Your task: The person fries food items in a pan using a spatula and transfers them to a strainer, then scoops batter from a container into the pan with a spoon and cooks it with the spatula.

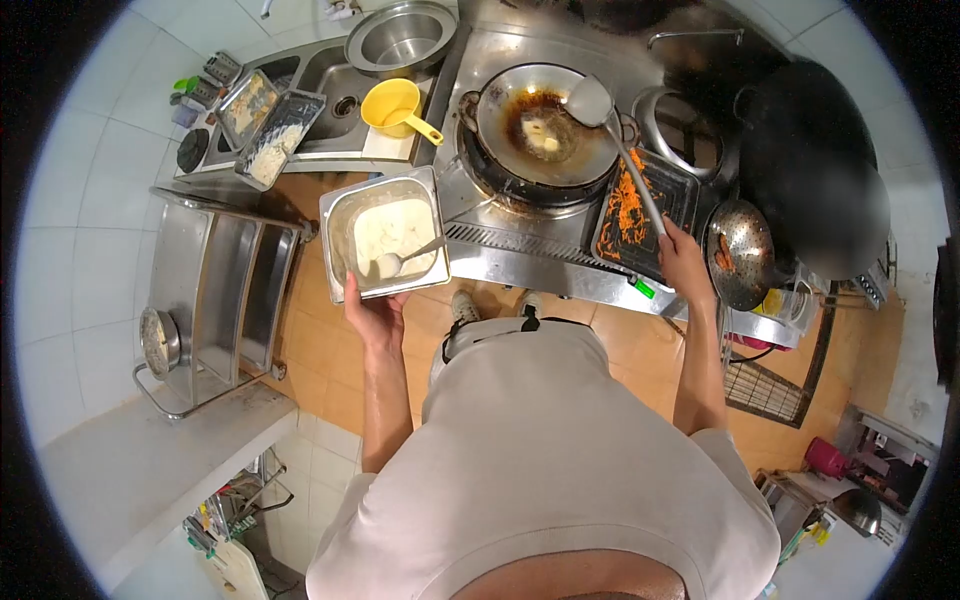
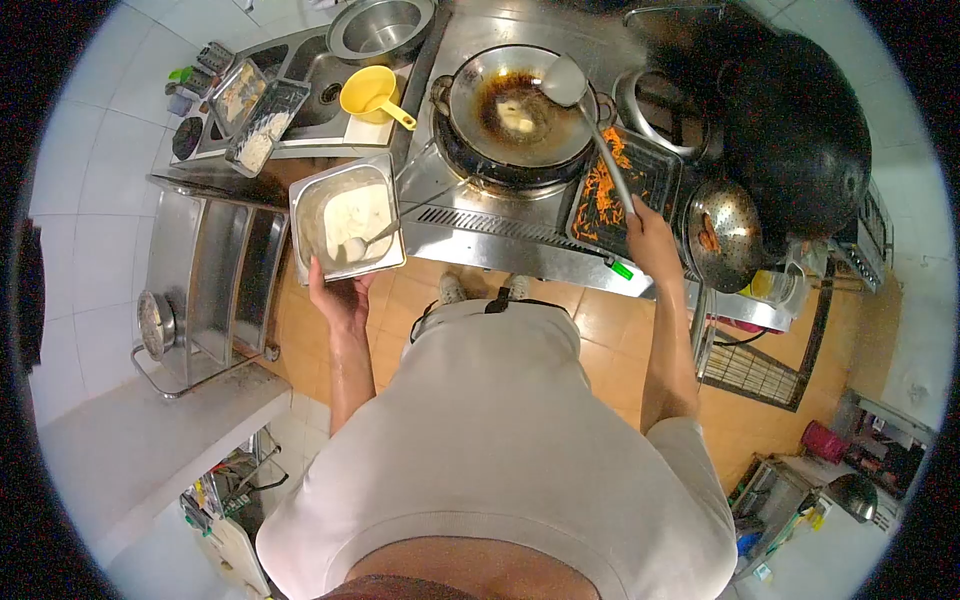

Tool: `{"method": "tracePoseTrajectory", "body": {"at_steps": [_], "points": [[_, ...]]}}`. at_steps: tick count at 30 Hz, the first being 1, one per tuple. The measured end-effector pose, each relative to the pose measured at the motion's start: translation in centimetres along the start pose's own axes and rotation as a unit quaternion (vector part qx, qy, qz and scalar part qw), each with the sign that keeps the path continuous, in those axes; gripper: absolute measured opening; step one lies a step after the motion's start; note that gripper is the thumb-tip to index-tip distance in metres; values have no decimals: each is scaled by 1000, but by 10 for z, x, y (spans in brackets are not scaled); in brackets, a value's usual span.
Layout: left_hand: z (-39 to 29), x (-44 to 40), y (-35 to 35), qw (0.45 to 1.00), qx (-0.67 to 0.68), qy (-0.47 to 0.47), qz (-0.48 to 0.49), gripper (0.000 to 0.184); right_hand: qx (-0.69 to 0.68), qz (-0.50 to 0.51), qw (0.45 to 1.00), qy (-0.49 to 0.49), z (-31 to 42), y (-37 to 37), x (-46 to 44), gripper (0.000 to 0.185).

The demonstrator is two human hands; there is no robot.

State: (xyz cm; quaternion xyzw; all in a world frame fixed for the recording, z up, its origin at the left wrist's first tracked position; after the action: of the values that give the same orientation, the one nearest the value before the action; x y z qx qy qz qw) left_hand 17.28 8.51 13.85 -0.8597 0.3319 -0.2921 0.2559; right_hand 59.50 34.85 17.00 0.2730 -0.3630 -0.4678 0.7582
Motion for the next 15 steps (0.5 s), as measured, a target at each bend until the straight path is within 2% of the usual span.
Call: {"method": "tracePoseTrajectory", "body": {"at_steps": [2, 5, 8, 11, 15], "points": [[0, 0, 0, 1000, 0, 4, -1, 65, 39, -12, 999, -16, 3, 2, -3, 42], [0, -3, -1, 1000, 3, 6, 6, 64, -42, 80, 992, -83, 18, 8, 9, 41], [1, 0, 1, 1000, 4, 1, 2, 64, -93, 75, 987, -106, 19, 1, 14, 41], [-1, 2, -3, 1000, -1, 3, 2, 64, 40, -17, 999, 21, 4, -7, -1, 41], [-3, -1, -3, 1000, -1, 2, 3, 65, -39, 49, 997, -42, 14, 4, 8, 41]]}}
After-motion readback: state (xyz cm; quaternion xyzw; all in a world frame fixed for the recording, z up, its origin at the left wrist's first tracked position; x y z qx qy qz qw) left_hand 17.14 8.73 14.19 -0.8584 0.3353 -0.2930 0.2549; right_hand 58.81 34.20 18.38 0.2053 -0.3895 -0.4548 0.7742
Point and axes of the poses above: each hand's wrist, its own x-axis away from the middle knuckle, its own y-axis out of the back of the hand, z = x × y, the point moved 5 cm from there along -x, towards the middle knuckle, and after that the axes turned 4 degrees about z, right-handed, at the moved point
